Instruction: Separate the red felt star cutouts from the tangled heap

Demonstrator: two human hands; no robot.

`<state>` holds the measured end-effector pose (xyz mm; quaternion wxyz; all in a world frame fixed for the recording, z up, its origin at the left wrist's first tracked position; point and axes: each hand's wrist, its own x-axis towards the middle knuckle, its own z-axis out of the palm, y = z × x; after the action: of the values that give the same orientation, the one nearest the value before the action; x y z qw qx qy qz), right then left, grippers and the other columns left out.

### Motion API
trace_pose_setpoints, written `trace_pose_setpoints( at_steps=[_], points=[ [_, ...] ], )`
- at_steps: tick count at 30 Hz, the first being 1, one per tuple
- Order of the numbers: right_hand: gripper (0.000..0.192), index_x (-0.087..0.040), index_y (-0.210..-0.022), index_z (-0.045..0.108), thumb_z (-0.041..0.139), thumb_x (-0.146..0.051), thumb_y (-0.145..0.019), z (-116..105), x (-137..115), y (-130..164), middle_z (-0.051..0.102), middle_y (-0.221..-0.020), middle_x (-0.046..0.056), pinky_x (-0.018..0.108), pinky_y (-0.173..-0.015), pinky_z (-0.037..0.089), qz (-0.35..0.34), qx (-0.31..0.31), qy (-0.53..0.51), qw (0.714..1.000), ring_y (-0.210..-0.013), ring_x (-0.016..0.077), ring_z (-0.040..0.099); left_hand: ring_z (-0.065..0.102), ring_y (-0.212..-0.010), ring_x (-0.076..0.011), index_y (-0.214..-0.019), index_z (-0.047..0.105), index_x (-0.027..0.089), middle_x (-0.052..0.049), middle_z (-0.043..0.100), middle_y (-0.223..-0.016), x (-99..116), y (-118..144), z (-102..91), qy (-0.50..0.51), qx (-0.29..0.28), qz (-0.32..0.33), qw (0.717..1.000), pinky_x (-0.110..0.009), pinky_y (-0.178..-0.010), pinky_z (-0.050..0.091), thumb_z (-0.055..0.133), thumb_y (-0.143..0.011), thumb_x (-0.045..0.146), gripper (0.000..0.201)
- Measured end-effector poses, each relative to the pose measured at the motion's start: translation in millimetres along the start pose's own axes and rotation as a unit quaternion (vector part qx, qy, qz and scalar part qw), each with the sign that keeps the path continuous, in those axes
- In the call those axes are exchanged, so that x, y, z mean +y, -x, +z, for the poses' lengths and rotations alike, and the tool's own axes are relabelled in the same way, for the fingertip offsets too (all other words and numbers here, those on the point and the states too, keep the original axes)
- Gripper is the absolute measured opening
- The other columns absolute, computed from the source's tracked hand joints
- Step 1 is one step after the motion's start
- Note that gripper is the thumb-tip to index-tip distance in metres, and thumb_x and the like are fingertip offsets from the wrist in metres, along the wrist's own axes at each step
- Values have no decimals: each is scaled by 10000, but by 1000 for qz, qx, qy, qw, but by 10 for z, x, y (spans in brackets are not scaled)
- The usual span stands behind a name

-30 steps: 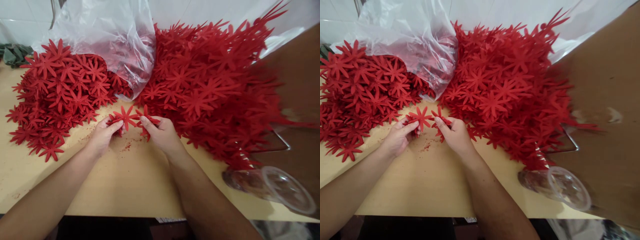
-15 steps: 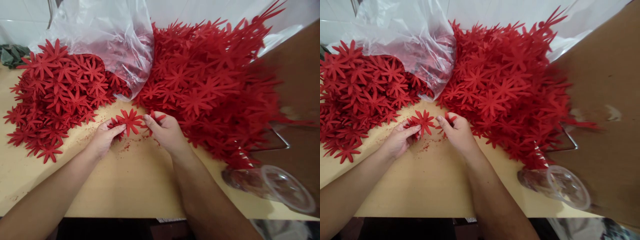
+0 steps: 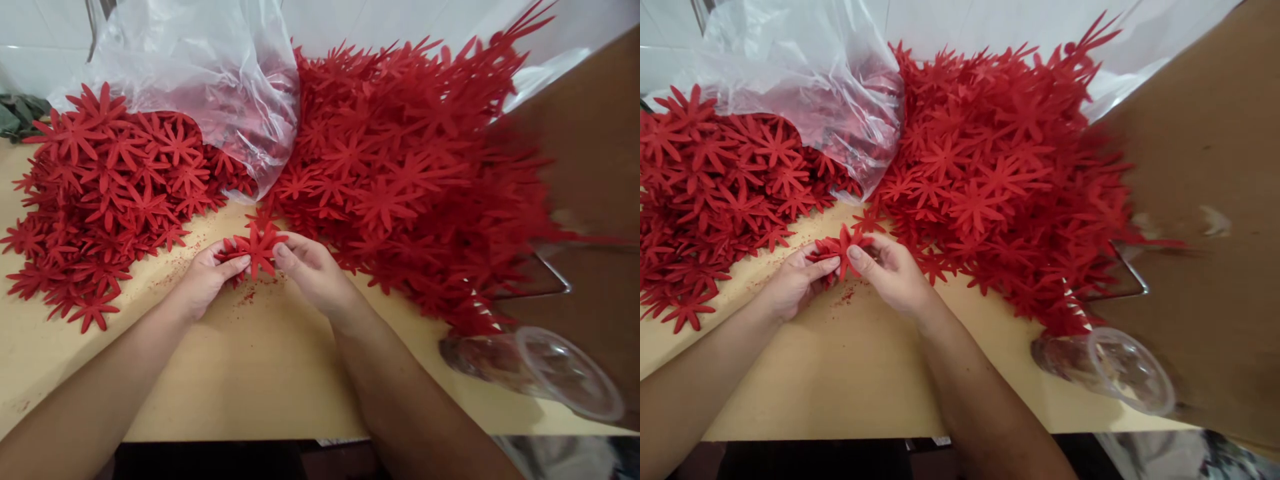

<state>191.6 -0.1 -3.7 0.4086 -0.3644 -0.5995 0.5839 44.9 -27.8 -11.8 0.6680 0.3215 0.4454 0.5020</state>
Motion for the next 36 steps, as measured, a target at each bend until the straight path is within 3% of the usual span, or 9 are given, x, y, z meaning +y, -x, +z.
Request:
trace_pose_setpoints(
  at_steps=[3, 10, 14, 17, 22, 29, 34, 36],
  points=[
    [313, -203, -704, 616, 683, -497, -621, -6, 1, -21, 654, -724, 0, 256, -714, 484, 15, -5, -45, 999, -682, 107, 594, 491, -544, -44, -818, 558, 150, 48, 592, -617, -12, 7, 19, -2, 8, 15, 1000, -188, -548, 350, 693, -611, 201, 253],
    [335, -196, -659, 587, 798, -376, -471, -74, 98, -56, 614, -635, -44, 216, -561, 456, 90, 121, -130, 980, -553, 68, 543, 471, -505, -41, -801, 547, 151, 50, 577, -572, -15, 4, 4, 5, 27, 11, 1000, -187, -537, 344, 661, -631, 185, 208],
    [345, -191, -665, 585, 793, -384, -471, -115, 120, -68, 589, -616, -47, 207, -546, 439, 65, 177, -107, 976, -538, 60, 521, 439, -468, -35, -745, 547, 141, 53, 551, -540, -2, 3, 0, 24, 39, 6, 999, -185, -504, 330, 642, -645, 175, 142],
    [335, -175, -625, 573, 751, -443, -532, -113, 129, -62, 551, -552, -43, 195, -492, 401, 52, 182, -58, 980, -494, 54, 476, 445, -472, -38, -737, 537, 141, 48, 555, -548, 0, 5, 2, 39, 48, 5, 998, -184, -499, 333, 639, -649, 166, 138],
    [438, -177, -525, 489, 536, -564, -726, -91, 117, -17, 460, -470, -35, 206, -417, 327, 40, 167, 32, 985, -422, 60, 389, 449, -478, -37, -738, 535, 139, 43, 557, -553, 2, 0, -3, 43, 49, -1, 998, -179, -496, 331, 633, -655, 157, 130],
    [503, -175, -477, 417, 498, -605, -726, -101, 66, -3, 327, -426, -52, 212, -397, 236, 32, 146, 172, 974, -404, 53, 295, 427, -455, -33, -760, 560, 148, 60, 518, -519, 9, 22, -7, 13, 7, 0, 1000, -182, -483, 317, 649, -655, 205, 149],
    [471, -161, -528, 482, 489, -582, -739, -2, 98, 8, 388, -477, -38, 211, -443, 294, 66, -32, 156, 985, -453, 64, 353, 405, -442, -22, -788, 590, 151, 64, 525, -540, -29, 41, 14, -18, -8, -6, 1000, -177, -460, 295, 691, -619, 296, 245],
    [484, -158, -551, 492, 455, -597, -754, 31, 82, 22, 410, -506, -30, 216, -475, 324, 62, -69, 143, 985, -483, 70, 374, 446, -483, -28, -766, 588, 149, 54, 558, -584, -37, 38, 31, -5, 4, -8, 1000, -176, -495, 334, 721, -571, 290, 275]
  ],
)
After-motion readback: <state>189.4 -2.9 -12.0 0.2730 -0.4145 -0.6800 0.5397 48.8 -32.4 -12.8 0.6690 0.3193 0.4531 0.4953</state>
